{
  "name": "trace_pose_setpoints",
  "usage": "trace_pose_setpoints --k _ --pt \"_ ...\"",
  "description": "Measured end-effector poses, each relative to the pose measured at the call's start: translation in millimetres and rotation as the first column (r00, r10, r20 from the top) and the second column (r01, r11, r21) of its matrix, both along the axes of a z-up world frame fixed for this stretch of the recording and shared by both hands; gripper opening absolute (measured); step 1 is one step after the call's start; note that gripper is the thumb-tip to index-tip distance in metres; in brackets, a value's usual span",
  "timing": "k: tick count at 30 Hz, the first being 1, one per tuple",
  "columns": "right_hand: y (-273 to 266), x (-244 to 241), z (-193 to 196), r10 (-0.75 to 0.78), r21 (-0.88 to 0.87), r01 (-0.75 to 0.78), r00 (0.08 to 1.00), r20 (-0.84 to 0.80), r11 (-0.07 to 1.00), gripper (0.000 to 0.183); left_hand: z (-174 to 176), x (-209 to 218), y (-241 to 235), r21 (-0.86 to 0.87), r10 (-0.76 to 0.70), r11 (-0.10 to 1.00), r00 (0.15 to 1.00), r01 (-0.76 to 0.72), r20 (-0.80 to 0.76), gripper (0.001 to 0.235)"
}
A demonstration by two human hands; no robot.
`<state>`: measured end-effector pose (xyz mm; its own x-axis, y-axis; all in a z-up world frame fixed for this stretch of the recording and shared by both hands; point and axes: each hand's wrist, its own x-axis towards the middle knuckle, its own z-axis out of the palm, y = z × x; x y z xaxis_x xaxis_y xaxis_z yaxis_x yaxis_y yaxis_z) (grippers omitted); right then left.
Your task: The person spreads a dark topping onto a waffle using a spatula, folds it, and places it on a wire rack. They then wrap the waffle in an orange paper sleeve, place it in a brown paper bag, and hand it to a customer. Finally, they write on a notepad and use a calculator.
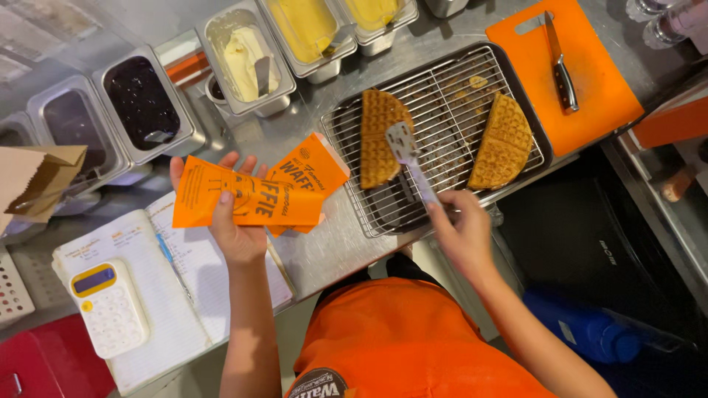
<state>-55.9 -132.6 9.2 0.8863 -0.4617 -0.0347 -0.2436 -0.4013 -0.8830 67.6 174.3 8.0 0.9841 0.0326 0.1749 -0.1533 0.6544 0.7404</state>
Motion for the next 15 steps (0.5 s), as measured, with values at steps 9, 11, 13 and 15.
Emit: trace_pose_setpoints --k 9,11,13,15 --pt "-15.1 4.0 45.4 0.152 -0.582 -0.214 0.976 -0.155 0.784 0.027 6.7 8.0 3.2 0.001 -0.009 1.0 1.0 0.009 -0.014 0.086" --pt "-6.7 19.4 28.5 0.152 -0.526 -0.2 0.979 -0.135 0.827 0.027 7.3 11.8 0.6 0.002 -0.011 1.0 1.0 0.011 -0.01 0.085" --pt "2.6 32.0 8.2 0.146 -0.479 -0.177 0.984 -0.101 0.86 0.026 6.6 13.5 -2.0 0.002 -0.024 1.0 1.0 0.024 0.0 0.084" --pt "10.6 42.2 -10.7 0.134 -0.441 -0.143 0.99 -0.052 0.886 0.023 5.5 13.8 -5.1 0.004 -0.024 1.0 1.0 0.024 -0.009 0.084"
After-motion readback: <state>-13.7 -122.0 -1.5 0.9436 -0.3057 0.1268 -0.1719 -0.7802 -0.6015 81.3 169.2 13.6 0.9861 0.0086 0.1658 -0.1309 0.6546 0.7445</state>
